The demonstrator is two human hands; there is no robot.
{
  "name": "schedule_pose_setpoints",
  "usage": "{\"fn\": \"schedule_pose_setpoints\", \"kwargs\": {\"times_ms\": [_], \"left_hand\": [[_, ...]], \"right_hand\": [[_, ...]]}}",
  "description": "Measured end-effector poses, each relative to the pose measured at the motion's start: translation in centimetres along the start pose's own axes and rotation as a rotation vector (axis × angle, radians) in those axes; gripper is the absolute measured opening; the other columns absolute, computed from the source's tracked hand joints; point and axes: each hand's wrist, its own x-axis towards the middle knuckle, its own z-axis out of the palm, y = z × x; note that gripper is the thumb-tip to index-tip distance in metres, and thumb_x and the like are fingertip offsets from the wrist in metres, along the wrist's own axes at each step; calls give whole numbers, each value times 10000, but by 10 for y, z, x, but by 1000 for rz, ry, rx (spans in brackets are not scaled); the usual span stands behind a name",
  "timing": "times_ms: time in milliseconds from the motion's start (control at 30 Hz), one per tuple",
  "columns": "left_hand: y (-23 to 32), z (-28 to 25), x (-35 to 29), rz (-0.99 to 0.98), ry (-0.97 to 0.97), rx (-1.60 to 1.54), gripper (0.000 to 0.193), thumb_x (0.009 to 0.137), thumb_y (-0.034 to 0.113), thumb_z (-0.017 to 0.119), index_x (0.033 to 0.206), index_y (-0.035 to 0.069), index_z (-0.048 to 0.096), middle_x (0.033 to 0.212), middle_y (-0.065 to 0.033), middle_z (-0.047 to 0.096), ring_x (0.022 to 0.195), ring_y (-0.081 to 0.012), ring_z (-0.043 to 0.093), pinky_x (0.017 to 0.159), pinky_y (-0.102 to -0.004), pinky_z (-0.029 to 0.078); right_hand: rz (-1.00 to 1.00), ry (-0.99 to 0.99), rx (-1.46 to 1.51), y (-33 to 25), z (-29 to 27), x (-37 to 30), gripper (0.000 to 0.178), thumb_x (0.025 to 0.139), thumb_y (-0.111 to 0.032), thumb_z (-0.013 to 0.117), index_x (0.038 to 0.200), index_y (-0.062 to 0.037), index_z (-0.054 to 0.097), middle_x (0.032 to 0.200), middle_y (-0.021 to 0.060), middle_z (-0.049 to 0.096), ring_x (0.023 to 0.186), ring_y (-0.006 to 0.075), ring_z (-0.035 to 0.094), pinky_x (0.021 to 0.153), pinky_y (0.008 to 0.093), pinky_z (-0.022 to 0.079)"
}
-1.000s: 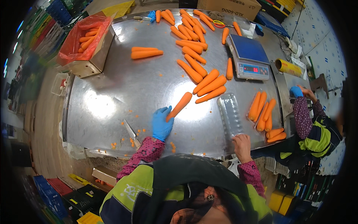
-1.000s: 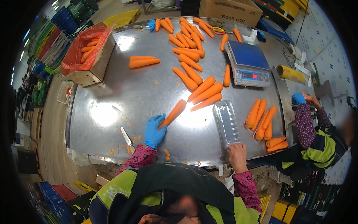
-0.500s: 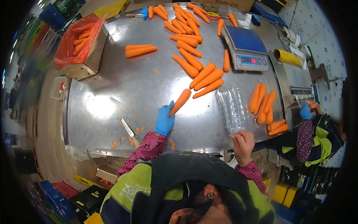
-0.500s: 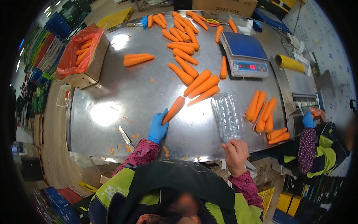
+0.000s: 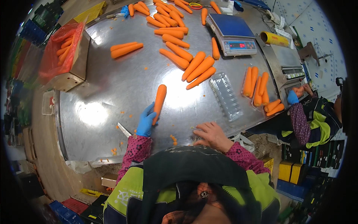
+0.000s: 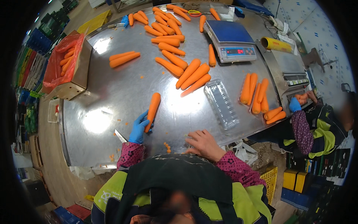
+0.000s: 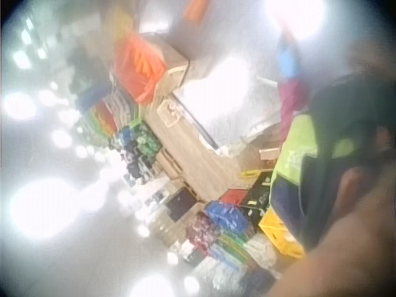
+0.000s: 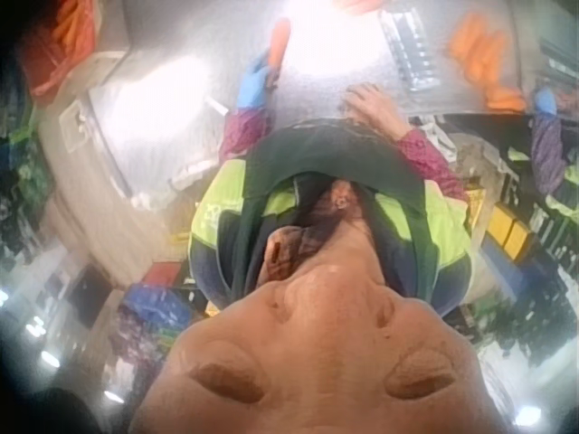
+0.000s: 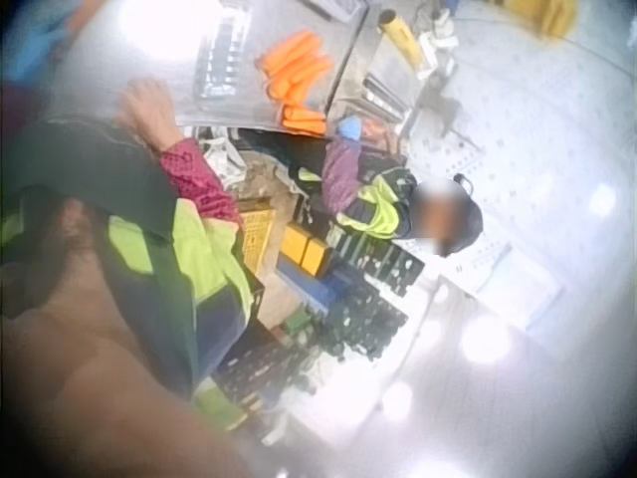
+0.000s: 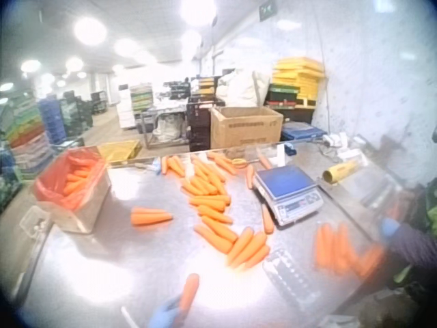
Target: The person organizes and packs carrots into plastic containers at a metal workbench, weighing them on a digital scale and wrapping the containers with film.
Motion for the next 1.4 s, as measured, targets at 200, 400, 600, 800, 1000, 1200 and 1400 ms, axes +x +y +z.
{"fn": "schedule_pose_setpoints", "kwargs": {"times_ms": [200,400,600,800,1000,1200,1400], "left_hand": [[-33,7,10,415,194,515,578,855,82,648,1420,44,529,1161,-135,624,1013,-253,619,907,-340,502],[-38,15,11,491,278,764,619,778,93,701,1382,71,565,1187,-163,593,1089,-324,596,965,-400,483],[-30,31,0,467,389,757,574,761,92,715,1327,100,615,1149,-128,613,1054,-306,614,933,-397,500],[-36,31,7,420,414,773,586,737,93,754,1308,86,626,1143,-129,604,1063,-286,620,939,-376,500],[-33,34,4,475,406,723,658,753,105,785,1373,64,569,1113,-147,609,1018,-296,612,910,-401,502],[18,80,-34,479,-33,331,637,878,220,754,1422,12,496,1274,-153,600,1134,-271,593,982,-386,488],[46,98,-59,285,-270,-584,737,985,336,630,1527,-6,266,1180,-159,636,1126,-263,616,1017,-410,484]], "right_hand": [[104,197,-169,85,-50,85,302,869,-197,720,1134,-66,656,1102,134,636,1043,319,597,867,413,467],[641,161,-155,226,-43,184,432,958,-397,585,1243,-76,635,1231,198,641,1194,372,563,988,488,414],[870,-23,-260,265,-10,227,617,888,-597,585,1300,-139,608,1245,170,666,1188,358,594,1059,570,326],[631,430,253,244,-29,221,631,714,-275,840,1243,-52,578,1115,174,627,1101,294,602,897,372,506],[323,674,153,123,-69,161,544,712,-99,827,1202,-26,603,1084,118,546,1001,271,591,855,352,518],[626,899,1019,34,-33,92,491,812,-69,807,1225,-17,546,1082,61,573,951,125,585,811,257,516],[417,327,929,5,-11,71,237,923,-147,698,1105,-18,617,1053,51,614,925,127,596,788,275,511]]}}
